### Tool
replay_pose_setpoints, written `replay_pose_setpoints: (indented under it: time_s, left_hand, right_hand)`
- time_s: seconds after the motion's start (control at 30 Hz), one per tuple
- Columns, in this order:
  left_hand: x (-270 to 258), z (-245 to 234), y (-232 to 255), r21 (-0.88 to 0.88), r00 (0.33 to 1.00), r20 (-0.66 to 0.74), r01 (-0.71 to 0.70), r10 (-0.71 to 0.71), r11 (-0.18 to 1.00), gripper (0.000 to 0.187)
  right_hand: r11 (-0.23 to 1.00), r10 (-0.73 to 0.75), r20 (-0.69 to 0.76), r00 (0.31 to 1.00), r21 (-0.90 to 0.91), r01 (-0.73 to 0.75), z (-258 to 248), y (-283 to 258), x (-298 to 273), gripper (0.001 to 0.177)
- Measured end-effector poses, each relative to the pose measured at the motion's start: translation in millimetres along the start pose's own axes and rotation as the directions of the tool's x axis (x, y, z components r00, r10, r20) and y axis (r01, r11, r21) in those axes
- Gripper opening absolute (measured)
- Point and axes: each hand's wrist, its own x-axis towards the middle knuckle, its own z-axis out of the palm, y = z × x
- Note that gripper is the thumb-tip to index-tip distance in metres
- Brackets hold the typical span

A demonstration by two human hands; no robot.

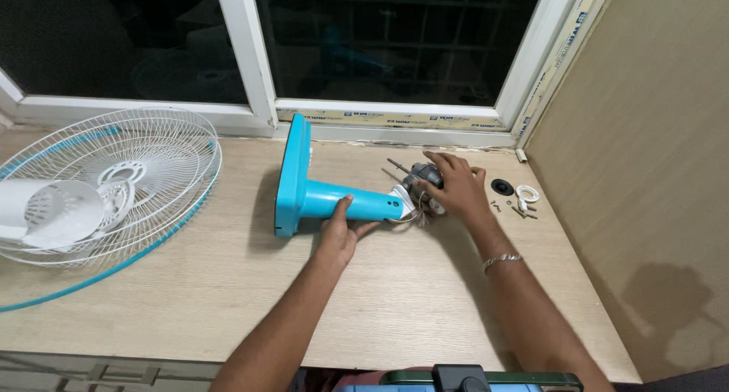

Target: The person assembles an electric fan by attaching the motor to the blue neck housing, securing it with screws, and then mounting the fan blade onto the motor shaft. The person uses a screwdriver to tighten the screws and aligns the components by hand.

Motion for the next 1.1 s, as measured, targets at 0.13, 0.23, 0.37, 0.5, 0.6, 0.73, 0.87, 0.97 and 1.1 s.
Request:
replay_pose_setpoints:
  time_s: [0.13, 0.23, 0.37, 0.5, 0.6, 0.73, 0.87, 0.97, 1.1]
  left_hand:
    - [7, -1, -3, -0.005, 1.0, -0.008, 0.012, -0.012, 1.0, 0.067]
    - [10, -4, -2, -0.016, 1.0, -0.007, 0.003, -0.003, 1.0, 0.065]
    - [17, -4, 4, -0.014, 0.999, 0.02, -0.036, 0.036, 0.999, 0.062]
    - [20, 0, 14, -0.008, 0.999, 0.002, -0.044, 0.044, 0.999, 0.065]
    - [20, 2, 17, 0.036, 0.999, -0.004, -0.039, 0.039, 0.999, 0.067]
    - [28, -2, 14, -0.046, 1.0, -0.008, -0.016, 0.016, 0.999, 0.075]
    - [43, -9, 3, -0.111, 0.997, 0.073, 0.015, -0.007, 0.994, 0.083]
    - [52, -14, -2, -0.174, 0.998, 0.069, 0.023, -0.011, 0.984, 0.086]
    - [55, -16, 0, -0.162, 0.994, 0.107, 0.026, -0.009, 0.986, 0.087]
  right_hand:
    - [0.955, 0.057, 0.257, 0.965, 0.268, -0.128, 1, 27, 8, 0.077]
    - [0.949, 0.114, 0.311, 0.944, 0.248, -0.196, 11, 28, 9, 0.072]
    - [0.965, 0.241, 0.331, 0.912, 0.018, -0.261, 16, 13, 5, 0.079]
    - [0.969, 0.237, 0.357, 0.903, -0.024, -0.245, 5, -6, -8, 0.1]
    - [0.959, 0.281, 0.38, 0.881, -0.071, -0.275, -4, -20, -14, 0.105]
    - [0.938, 0.318, 0.3, 0.899, 0.041, -0.345, -8, -33, -25, 0.097]
    - [0.901, 0.393, 0.192, 0.899, 0.117, -0.419, 5, -37, -37, 0.092]
    - [0.891, 0.417, 0.132, 0.899, 0.134, -0.433, 21, -36, -41, 0.093]
    - [0.895, 0.404, 0.041, 0.914, 0.189, -0.404, 36, -29, -45, 0.098]
